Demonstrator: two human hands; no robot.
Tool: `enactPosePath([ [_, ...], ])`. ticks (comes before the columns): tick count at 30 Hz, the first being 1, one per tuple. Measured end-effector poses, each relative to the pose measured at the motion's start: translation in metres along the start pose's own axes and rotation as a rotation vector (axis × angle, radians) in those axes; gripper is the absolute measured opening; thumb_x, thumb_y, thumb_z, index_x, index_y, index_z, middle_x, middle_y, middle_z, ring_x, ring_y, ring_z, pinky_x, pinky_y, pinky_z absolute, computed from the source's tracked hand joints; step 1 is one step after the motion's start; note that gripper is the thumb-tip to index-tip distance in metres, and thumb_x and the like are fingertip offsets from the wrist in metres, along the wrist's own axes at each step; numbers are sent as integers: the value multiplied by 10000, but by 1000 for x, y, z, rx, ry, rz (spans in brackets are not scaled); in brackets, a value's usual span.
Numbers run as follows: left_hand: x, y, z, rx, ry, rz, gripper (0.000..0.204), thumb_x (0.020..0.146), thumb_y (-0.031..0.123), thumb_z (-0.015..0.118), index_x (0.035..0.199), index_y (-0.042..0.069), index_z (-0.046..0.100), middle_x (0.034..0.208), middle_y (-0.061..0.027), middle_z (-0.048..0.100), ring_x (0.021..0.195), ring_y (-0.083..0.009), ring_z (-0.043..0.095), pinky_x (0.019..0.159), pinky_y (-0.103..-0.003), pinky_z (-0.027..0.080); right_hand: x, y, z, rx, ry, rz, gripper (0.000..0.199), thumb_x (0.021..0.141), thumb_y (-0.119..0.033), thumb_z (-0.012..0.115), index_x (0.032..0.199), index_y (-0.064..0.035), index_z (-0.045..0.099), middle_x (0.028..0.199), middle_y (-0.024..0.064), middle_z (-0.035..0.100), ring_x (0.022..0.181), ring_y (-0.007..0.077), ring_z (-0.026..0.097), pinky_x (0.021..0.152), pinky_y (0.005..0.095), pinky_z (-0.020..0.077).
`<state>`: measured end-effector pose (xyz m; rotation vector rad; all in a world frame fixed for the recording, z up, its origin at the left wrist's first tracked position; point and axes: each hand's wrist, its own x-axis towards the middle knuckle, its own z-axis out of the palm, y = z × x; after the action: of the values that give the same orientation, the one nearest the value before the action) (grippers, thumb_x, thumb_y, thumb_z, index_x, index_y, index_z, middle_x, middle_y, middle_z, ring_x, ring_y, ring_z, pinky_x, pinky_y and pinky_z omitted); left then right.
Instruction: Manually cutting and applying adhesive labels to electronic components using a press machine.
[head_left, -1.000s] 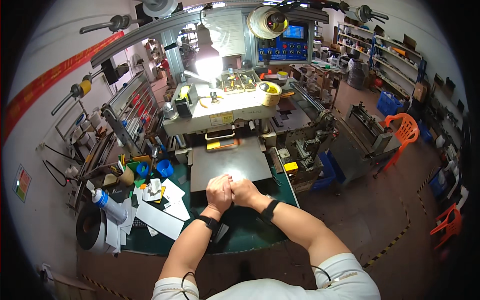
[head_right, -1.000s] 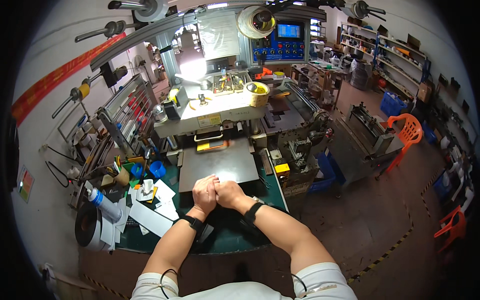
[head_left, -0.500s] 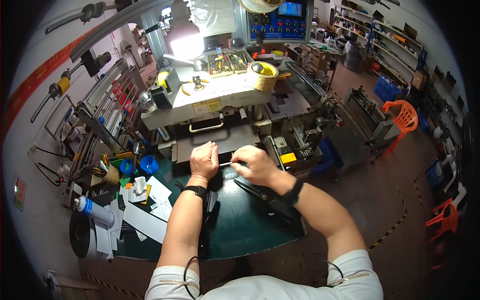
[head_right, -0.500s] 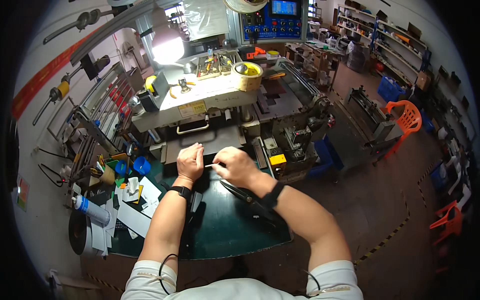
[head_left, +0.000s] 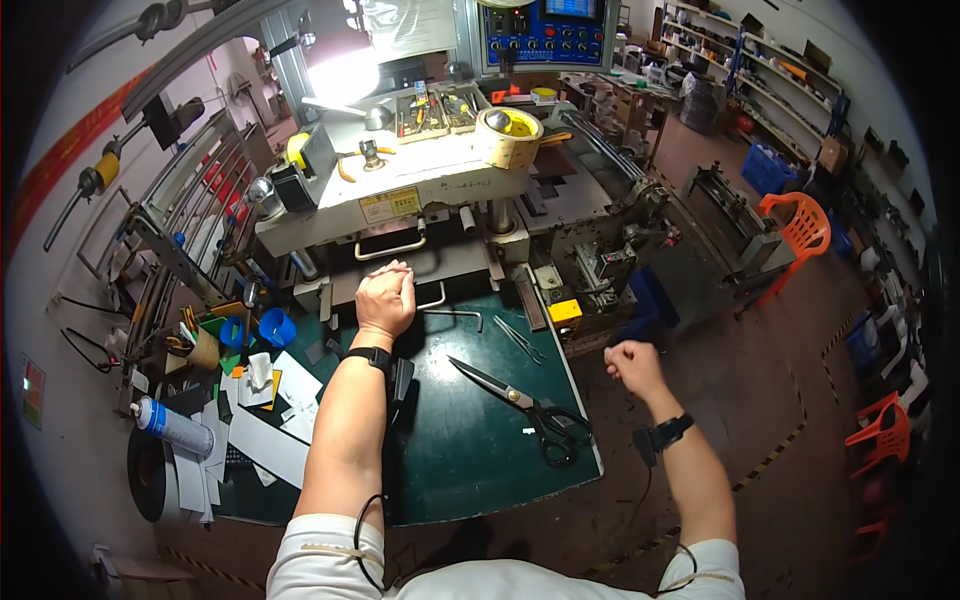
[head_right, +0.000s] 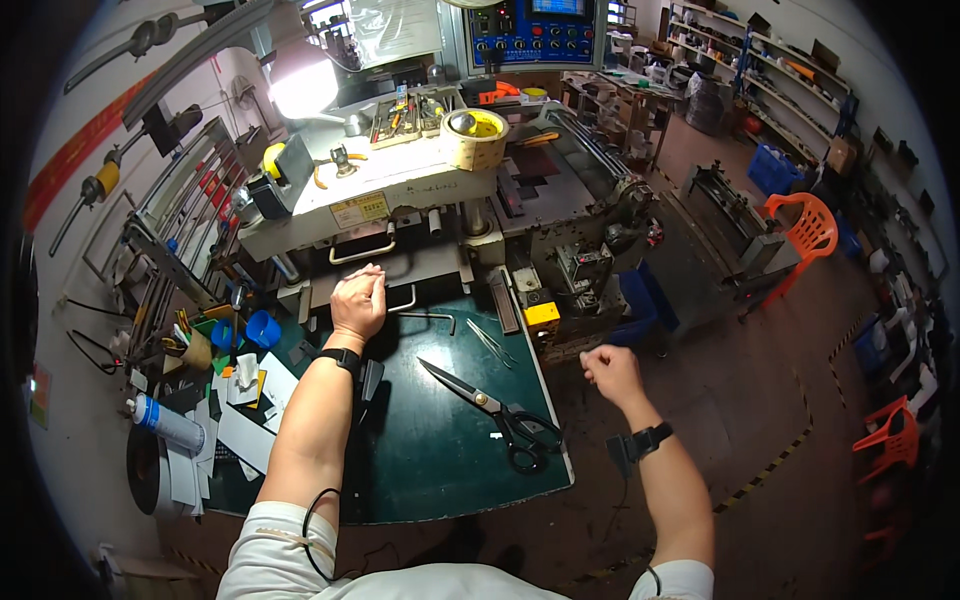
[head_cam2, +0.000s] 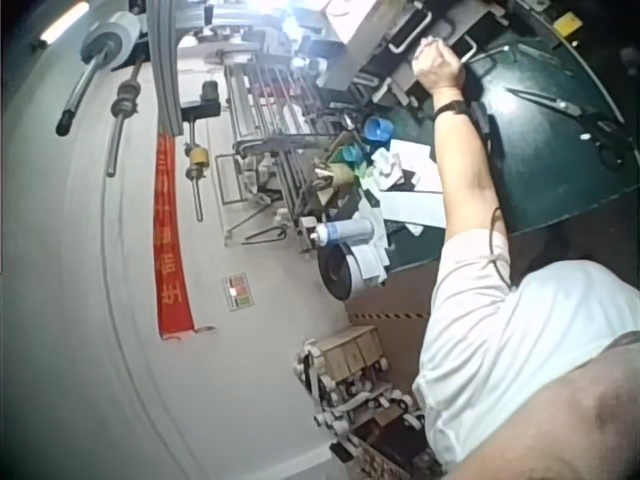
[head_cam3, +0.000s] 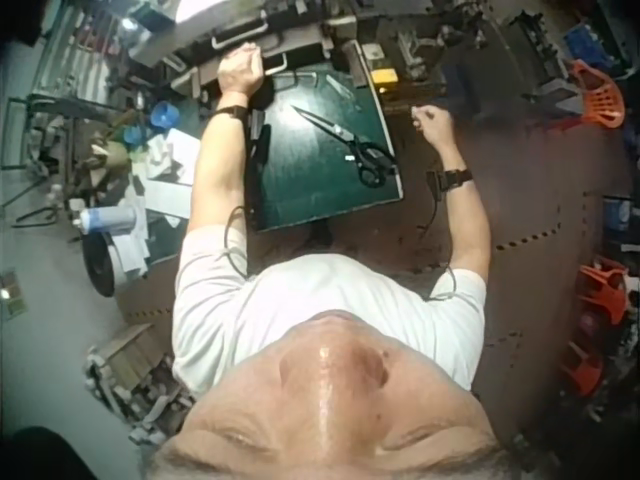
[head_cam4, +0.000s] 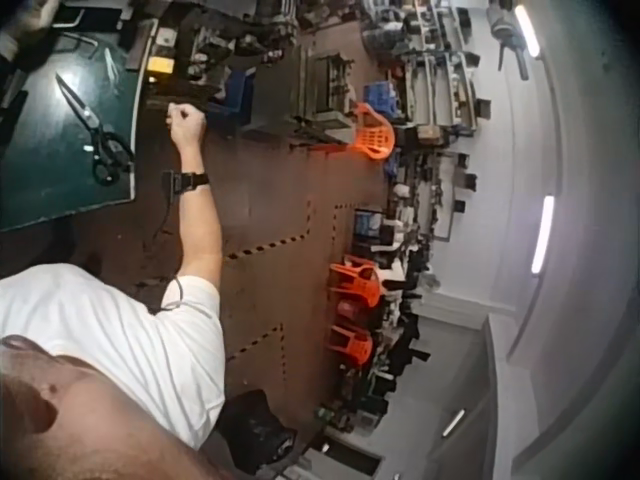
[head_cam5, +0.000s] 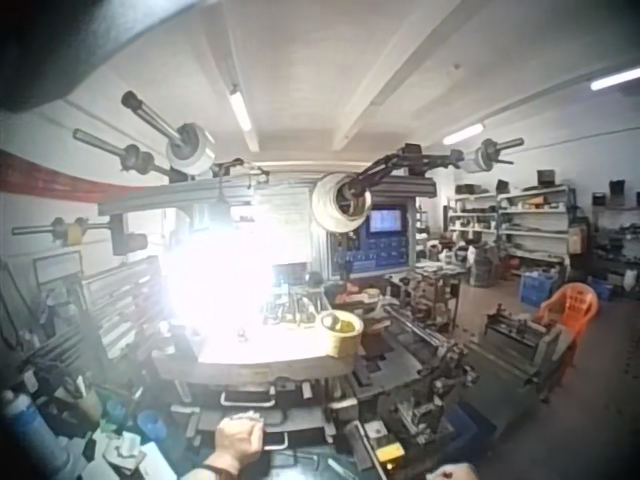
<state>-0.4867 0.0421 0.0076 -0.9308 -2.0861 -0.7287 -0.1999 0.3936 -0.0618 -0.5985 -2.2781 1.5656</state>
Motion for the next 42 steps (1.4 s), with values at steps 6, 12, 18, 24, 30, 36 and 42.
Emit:
enactPosePath([
  [6, 5, -11, 9, 6, 36, 30, 118, 869, 112, 636, 822, 54, 727, 925, -107, 746, 937, -239, 715, 854, -345, 534, -13, 35, 31, 125, -56, 157, 188, 921, -129, 671, 790, 4, 693, 699, 29, 665, 620, 76, 621, 541, 229, 496],
  [12, 12, -21, 21, 17, 88, 55, 135, 845, 141, 636, 783, 64, 728, 866, -105, 745, 843, -257, 720, 830, -363, 542, -15, 44, 47, 138, -59, 184, 155, 902, -141, 694, 835, -4, 715, 713, 19, 671, 607, 73, 597, 541, 237, 477],
  [18, 15, -29, 28, 51, 89, 67, 154, 848, 163, 624, 771, 82, 730, 813, -111, 730, 771, -278, 705, 784, -377, 546, -22, 57, 51, 4, -48, 138, 161, 894, -158, 695, 867, -3, 728, 713, 22, 677, 606, 70, 575, 554, 263, 459],
  [24, 16, -39, 27, 124, 8, 1, 156, 849, 190, 617, 783, 99, 725, 752, -121, 703, 708, -305, 681, 709, -404, 544, -27, 56, 73, -74, 22, 34, 166, 908, -104, 631, 809, 25, 663, 630, 2, 577, 624, 55, 514, 564, 274, 429],
  [30, 22, -34, 38, 80, 32, 44, 160, 858, 196, 600, 806, 103, 721, 741, -128, 694, 690, -324, 671, 680, -418, 541, -27, 79, 76, -105, 14, 48, 155, 898, -88, 618, 805, 35, 628, 620, 38, 543, 657, 70, 506, 584, 302, 427],
  [36, 23, -30, 40, 63, 23, 52, 192, 889, 217, 592, 815, 101, 726, 750, -149, 693, 694, -350, 665, 704, -439, 539, -17, 154, 101, 34, 56, -70, 199, 967, -140, 553, 1095, -4, 621, 986, 56, 623, 916, 101, 558, 789, 300, 472],
  [42, 2, 0, -72, 28, -269, -3, 190, 940, 154, 581, 996, 34, 719, 999, -213, 701, 981, -366, 671, 928, -432, 510, -2, 129, 161, 761, -53, 46, 388, 1014, -227, 502, 1359, -52, 503, 1396, 102, 510, 1281, 172, 478, 1075, 296, 365],
])
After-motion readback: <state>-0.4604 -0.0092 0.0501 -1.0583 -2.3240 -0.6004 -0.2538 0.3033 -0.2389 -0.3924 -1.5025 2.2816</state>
